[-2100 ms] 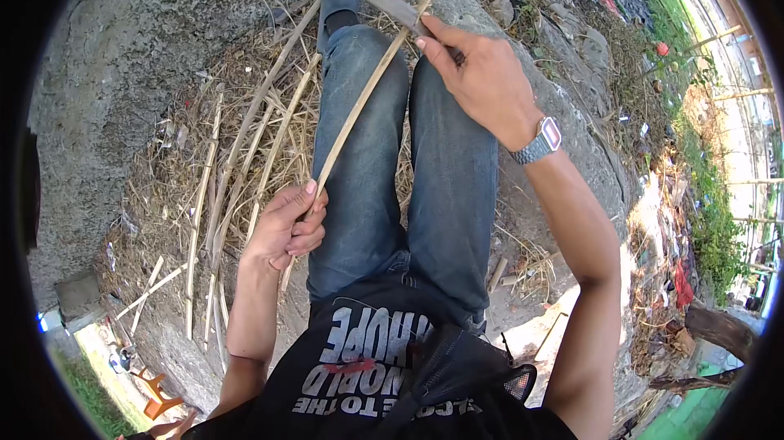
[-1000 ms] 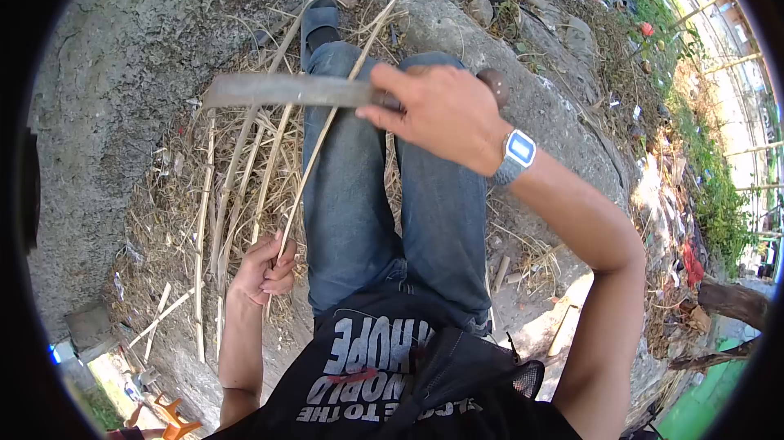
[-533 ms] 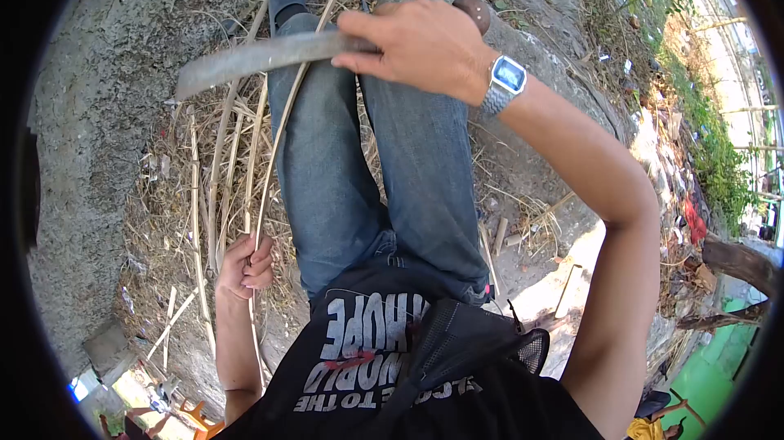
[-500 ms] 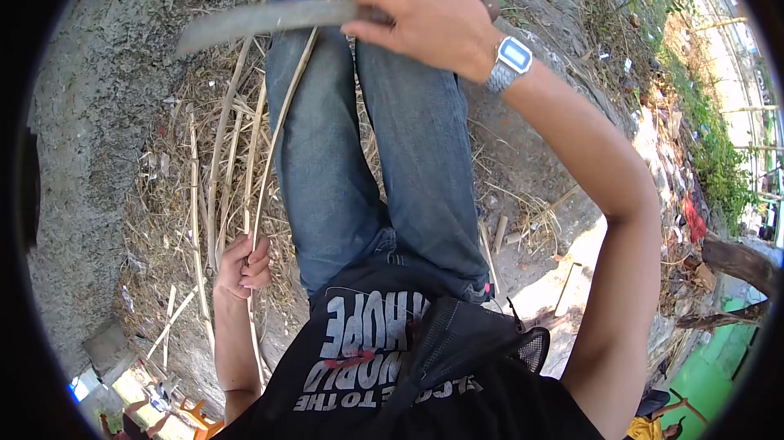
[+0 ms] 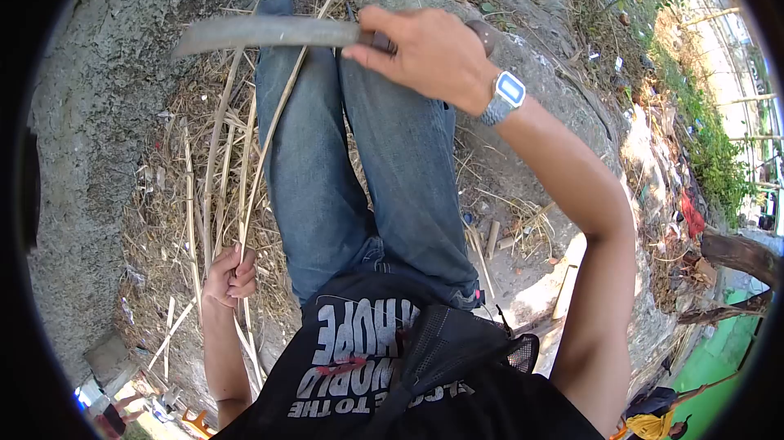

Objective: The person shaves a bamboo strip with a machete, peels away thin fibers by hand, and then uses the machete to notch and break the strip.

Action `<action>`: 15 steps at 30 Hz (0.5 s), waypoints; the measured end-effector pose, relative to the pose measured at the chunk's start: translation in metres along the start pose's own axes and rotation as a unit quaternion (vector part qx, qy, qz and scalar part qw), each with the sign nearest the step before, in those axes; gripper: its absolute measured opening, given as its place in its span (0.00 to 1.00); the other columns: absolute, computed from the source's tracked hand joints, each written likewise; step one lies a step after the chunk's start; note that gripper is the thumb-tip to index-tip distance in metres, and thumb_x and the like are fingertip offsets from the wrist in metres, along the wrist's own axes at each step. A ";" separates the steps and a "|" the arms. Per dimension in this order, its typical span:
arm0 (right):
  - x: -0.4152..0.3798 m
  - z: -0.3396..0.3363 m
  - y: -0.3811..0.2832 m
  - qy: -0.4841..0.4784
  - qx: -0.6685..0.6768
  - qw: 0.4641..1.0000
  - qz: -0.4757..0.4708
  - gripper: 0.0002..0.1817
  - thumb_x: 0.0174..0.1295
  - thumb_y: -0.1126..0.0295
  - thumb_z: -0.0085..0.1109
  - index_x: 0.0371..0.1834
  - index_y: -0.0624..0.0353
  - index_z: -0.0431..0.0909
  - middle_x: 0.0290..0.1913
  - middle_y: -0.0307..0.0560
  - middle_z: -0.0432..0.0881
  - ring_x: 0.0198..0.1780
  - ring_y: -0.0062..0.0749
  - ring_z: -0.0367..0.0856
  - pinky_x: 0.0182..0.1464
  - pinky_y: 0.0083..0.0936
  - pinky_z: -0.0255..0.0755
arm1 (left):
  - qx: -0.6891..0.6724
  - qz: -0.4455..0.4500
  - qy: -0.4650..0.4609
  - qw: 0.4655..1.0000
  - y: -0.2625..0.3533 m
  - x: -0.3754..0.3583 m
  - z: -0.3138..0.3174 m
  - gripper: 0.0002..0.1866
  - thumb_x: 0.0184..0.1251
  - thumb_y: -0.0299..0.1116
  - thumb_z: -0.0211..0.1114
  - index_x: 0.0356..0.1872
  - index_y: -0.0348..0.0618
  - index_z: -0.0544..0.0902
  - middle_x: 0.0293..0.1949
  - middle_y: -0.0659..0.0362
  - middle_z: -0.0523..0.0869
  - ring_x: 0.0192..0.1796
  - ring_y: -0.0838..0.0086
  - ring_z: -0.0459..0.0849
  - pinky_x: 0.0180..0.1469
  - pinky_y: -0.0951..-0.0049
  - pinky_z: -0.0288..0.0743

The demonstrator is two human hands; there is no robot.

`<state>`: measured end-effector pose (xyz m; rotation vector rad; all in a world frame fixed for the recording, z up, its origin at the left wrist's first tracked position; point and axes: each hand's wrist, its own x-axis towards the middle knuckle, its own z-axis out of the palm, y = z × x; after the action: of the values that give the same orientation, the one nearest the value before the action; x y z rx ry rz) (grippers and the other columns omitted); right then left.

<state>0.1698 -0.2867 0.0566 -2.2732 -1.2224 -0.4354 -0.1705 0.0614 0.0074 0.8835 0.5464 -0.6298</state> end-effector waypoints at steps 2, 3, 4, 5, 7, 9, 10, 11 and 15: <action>-0.007 -0.005 -0.023 -0.048 -0.029 0.998 0.000 0.20 0.72 0.43 0.63 0.46 0.48 0.79 0.30 0.46 0.87 0.28 0.48 0.87 0.31 0.44 0.80 | 0.003 0.006 0.005 1.000 0.000 -0.002 -0.001 0.28 0.87 0.50 0.52 0.23 0.45 0.68 0.13 0.67 0.59 0.11 0.83 0.49 0.13 0.76 0.42; -0.007 -0.005 -0.022 -0.061 -0.024 0.998 0.000 0.21 0.72 0.42 0.63 0.46 0.48 0.79 0.31 0.46 0.87 0.28 0.48 0.87 0.32 0.44 0.80 | 0.005 0.007 0.012 1.000 0.000 -0.003 -0.002 0.28 0.87 0.50 0.53 0.22 0.45 0.68 0.13 0.67 0.59 0.11 0.83 0.49 0.13 0.76 0.42; -0.004 -0.006 -0.013 -0.060 -0.023 0.998 -0.005 0.21 0.72 0.42 0.63 0.46 0.48 0.79 0.31 0.46 0.87 0.28 0.48 0.87 0.32 0.44 0.80 | 0.009 -0.002 0.026 1.000 0.002 -0.009 -0.005 0.28 0.86 0.50 0.54 0.22 0.45 0.69 0.13 0.66 0.60 0.11 0.84 0.50 0.13 0.76 0.42; 0.002 -0.008 0.006 -0.021 -0.008 0.999 0.025 0.22 0.71 0.42 0.64 0.45 0.49 0.81 0.31 0.47 0.88 0.29 0.47 0.88 0.31 0.43 0.80 | 0.008 0.000 0.027 1.000 0.002 -0.016 -0.011 0.28 0.86 0.50 0.54 0.22 0.45 0.69 0.13 0.66 0.60 0.11 0.84 0.50 0.13 0.76 0.42; 0.020 -0.022 0.055 0.031 -0.022 0.991 0.132 0.22 0.70 0.42 0.65 0.43 0.52 0.84 0.32 0.49 0.89 0.28 0.46 0.87 0.30 0.40 0.79 | 0.038 0.008 0.031 0.999 0.001 -0.032 -0.026 0.28 0.84 0.49 0.56 0.21 0.44 0.69 0.13 0.65 0.61 0.11 0.83 0.52 0.13 0.76 0.42; 0.037 -0.045 0.145 0.103 -0.096 0.970 0.197 0.22 0.70 0.44 0.67 0.42 0.55 0.86 0.26 0.45 0.86 0.24 0.35 0.84 0.27 0.33 0.76 | 0.037 0.014 0.035 0.999 -0.006 -0.046 -0.038 0.28 0.83 0.48 0.58 0.21 0.43 0.70 0.12 0.65 0.61 0.11 0.83 0.53 0.13 0.76 0.41; 0.036 -0.049 0.200 0.163 -0.138 0.959 0.184 0.22 0.71 0.46 0.68 0.42 0.56 0.87 0.21 0.41 0.82 0.21 0.24 0.81 0.25 0.28 0.72 | 0.052 0.017 0.047 0.997 -0.009 -0.051 -0.042 0.27 0.83 0.48 0.58 0.21 0.43 0.71 0.12 0.65 0.61 0.11 0.83 0.53 0.14 0.76 0.41; 0.032 -0.054 0.234 0.182 -0.133 0.941 0.252 0.22 0.71 0.47 0.67 0.39 0.57 0.85 0.26 0.46 0.86 0.22 0.30 0.83 0.26 0.30 0.74 | 0.067 0.020 0.061 0.996 -0.011 -0.057 -0.046 0.27 0.83 0.48 0.58 0.21 0.43 0.71 0.12 0.65 0.61 0.11 0.83 0.52 0.14 0.76 0.42; 0.022 -0.063 0.227 0.228 0.131 0.848 0.461 0.21 0.74 0.51 0.65 0.36 0.60 0.80 0.30 0.48 0.87 0.21 0.26 0.80 0.23 0.26 0.73 | 0.099 0.047 0.137 0.985 -0.024 -0.060 -0.056 0.26 0.84 0.48 0.59 0.23 0.42 0.73 0.14 0.66 0.63 0.14 0.83 0.56 0.16 0.76 0.46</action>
<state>0.3699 -0.4131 0.0534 -2.0457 0.1020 -0.3580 -0.2388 0.1130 0.0058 1.1875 0.6921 -0.4853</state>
